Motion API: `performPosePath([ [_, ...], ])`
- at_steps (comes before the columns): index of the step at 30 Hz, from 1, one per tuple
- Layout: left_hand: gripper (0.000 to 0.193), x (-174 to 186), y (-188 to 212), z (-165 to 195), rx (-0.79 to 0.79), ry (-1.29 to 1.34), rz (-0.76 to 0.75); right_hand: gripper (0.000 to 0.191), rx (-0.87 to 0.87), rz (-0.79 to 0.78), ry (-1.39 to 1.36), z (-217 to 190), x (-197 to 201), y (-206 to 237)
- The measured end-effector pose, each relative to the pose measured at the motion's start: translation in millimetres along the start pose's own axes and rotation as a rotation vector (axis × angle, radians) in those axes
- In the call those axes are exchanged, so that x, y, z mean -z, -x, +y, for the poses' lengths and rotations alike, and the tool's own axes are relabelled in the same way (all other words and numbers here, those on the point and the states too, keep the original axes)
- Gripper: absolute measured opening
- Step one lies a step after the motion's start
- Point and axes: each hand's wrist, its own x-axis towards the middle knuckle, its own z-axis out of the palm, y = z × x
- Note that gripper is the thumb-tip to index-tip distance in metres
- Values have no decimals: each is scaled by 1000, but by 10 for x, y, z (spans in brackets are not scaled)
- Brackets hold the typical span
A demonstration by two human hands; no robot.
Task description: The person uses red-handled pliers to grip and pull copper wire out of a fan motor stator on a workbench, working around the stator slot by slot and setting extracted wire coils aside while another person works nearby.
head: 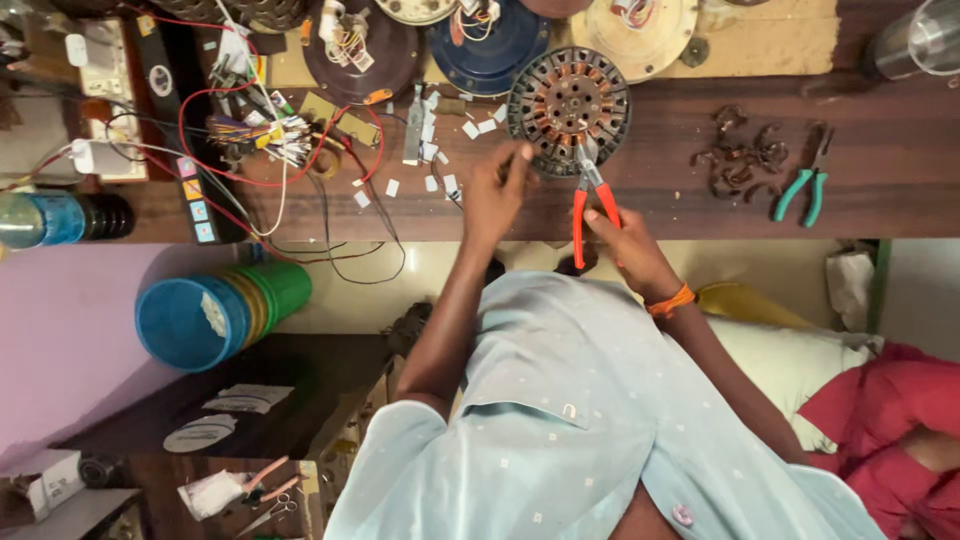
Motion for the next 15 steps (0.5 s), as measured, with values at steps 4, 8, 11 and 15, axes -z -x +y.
performPosePath([
  [4, 23, -119, -657, 125, -309, -144, 120, 30, 313, 283, 472, -128, -3, 147],
  [8, 16, -420, -1272, 266, -776, -535, 215, 25, 624, 320, 604, -53, 27, 66],
  [11, 26, -496, -1387, 219, -646, -609, 0, 27, 422, 428, 633, 137, 41, -84],
  [15, 37, -535, -1424, 127, -483, -720, -168, 26, 750, 343, 500, 291, 89, -208],
])
